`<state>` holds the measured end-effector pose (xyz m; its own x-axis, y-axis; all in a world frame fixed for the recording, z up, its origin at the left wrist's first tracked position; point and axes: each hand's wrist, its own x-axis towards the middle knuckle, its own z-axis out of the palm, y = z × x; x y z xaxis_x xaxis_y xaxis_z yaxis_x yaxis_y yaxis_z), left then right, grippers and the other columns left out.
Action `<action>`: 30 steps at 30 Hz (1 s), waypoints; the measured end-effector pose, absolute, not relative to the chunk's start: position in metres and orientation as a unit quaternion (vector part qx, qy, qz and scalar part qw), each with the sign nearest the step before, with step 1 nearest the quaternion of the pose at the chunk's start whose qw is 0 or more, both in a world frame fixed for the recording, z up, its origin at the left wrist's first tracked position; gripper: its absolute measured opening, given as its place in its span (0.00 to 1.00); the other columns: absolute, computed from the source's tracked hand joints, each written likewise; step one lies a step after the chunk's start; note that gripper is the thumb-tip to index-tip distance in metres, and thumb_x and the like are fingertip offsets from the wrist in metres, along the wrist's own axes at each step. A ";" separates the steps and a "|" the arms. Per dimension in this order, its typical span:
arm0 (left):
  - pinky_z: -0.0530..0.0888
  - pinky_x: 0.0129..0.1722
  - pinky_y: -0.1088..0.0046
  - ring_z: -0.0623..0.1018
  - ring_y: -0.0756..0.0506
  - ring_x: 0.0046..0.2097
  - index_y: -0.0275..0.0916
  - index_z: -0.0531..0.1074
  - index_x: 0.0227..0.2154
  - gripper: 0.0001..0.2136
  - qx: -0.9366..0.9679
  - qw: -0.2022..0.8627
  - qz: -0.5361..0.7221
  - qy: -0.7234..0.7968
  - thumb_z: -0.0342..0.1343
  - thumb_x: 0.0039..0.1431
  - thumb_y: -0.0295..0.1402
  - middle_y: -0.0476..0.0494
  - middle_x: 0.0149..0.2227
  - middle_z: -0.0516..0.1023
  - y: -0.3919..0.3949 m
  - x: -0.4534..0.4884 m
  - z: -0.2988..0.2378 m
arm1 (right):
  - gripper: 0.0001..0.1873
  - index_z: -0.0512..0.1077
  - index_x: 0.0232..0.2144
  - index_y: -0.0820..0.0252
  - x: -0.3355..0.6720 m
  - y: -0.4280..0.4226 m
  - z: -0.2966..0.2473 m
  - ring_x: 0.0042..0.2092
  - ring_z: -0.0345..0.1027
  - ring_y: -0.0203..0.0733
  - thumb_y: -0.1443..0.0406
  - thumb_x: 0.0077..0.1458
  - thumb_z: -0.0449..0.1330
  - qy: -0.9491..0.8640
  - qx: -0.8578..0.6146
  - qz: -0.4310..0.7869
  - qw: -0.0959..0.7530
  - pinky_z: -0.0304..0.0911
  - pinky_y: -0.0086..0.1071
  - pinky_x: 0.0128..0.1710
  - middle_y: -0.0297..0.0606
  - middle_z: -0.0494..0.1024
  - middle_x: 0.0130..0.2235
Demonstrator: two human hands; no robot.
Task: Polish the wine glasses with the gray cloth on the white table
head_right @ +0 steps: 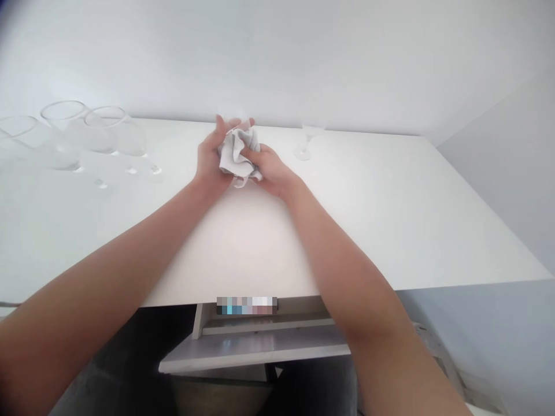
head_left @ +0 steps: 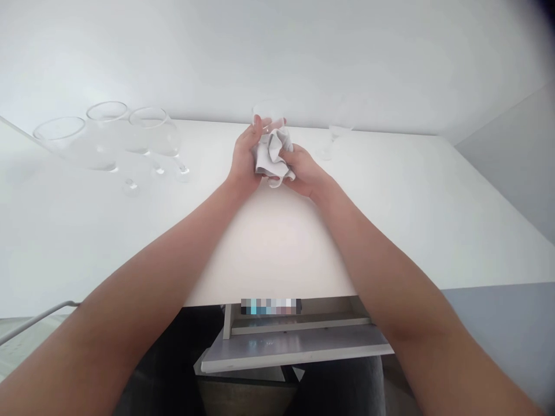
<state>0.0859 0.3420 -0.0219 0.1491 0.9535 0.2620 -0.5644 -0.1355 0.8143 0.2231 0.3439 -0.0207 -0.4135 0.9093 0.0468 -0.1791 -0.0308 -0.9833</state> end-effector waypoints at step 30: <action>0.75 0.65 0.61 0.77 0.41 0.63 0.44 0.77 0.49 0.10 0.433 0.557 0.674 0.218 0.61 0.73 0.42 0.44 0.59 0.81 0.343 0.087 -0.023 | 0.17 0.79 0.44 0.57 0.222 0.349 -0.028 0.48 0.76 0.46 0.51 0.63 0.69 -0.667 -0.390 0.388 0.502 0.71 0.40 0.55 0.39 0.83 0.45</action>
